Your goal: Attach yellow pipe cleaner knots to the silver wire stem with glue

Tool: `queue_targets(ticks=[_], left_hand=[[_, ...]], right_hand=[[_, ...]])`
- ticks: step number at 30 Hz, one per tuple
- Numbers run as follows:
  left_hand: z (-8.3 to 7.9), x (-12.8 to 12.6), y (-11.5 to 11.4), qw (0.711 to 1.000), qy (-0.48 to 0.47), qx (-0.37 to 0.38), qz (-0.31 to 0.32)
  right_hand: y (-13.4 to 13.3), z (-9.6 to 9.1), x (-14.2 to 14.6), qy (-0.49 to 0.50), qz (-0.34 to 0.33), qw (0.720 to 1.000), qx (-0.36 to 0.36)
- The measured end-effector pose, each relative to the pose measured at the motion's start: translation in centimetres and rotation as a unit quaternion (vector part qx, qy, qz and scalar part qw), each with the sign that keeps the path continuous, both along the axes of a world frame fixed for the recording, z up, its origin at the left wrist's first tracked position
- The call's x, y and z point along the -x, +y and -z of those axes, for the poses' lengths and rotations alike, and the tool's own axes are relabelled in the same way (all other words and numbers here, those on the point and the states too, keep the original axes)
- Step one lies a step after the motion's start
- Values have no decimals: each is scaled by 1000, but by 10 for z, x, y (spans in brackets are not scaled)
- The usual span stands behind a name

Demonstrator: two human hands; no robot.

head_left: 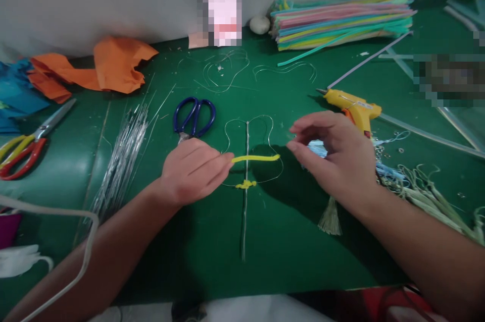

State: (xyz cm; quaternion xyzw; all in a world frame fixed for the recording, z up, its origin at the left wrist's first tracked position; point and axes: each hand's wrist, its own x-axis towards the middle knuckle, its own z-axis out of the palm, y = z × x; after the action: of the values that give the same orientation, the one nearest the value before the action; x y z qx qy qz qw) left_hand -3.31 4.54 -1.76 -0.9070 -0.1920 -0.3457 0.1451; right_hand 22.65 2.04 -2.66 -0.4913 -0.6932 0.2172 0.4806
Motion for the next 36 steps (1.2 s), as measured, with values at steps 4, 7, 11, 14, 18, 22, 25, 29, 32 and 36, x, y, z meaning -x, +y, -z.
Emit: queue_targets(ticks=[4,7,11,14,18,22,25,29,32,36], left_hand=[[0,-1,-1,1000,3,7,-11],[-2,-2,-1,1000,5,6,-13],[-2,-3,-1,1000,2,6,-9],[0,-3,-2,1000,5,10,-6],[2,-1,-1,1000,3,25,-3],[5,1,0,999,-15,44,-7],[6,0,-1,998,-27,60,-13],[5,-2,-3,995,-38,86,-32],[4,-3,-4,992,-55,109,-26],[4,-3,-5,991,-46,121,-19]], right_hand=[[0,-1,0,-95,-95,990,-52],[3,1,0,-109,-132,983,-65],[4,2,2,-115,-192,973,-50],[4,0,3,-114,-196,972,-58],[4,0,-1,-68,-121,990,-35],[4,1,-6,4,-5,1000,-19],[2,0,-4,-48,-22,997,-58],[1,-1,2,-142,-79,977,-141],[3,3,3,-193,-108,959,-178],[5,6,2,-220,-104,949,-199]])
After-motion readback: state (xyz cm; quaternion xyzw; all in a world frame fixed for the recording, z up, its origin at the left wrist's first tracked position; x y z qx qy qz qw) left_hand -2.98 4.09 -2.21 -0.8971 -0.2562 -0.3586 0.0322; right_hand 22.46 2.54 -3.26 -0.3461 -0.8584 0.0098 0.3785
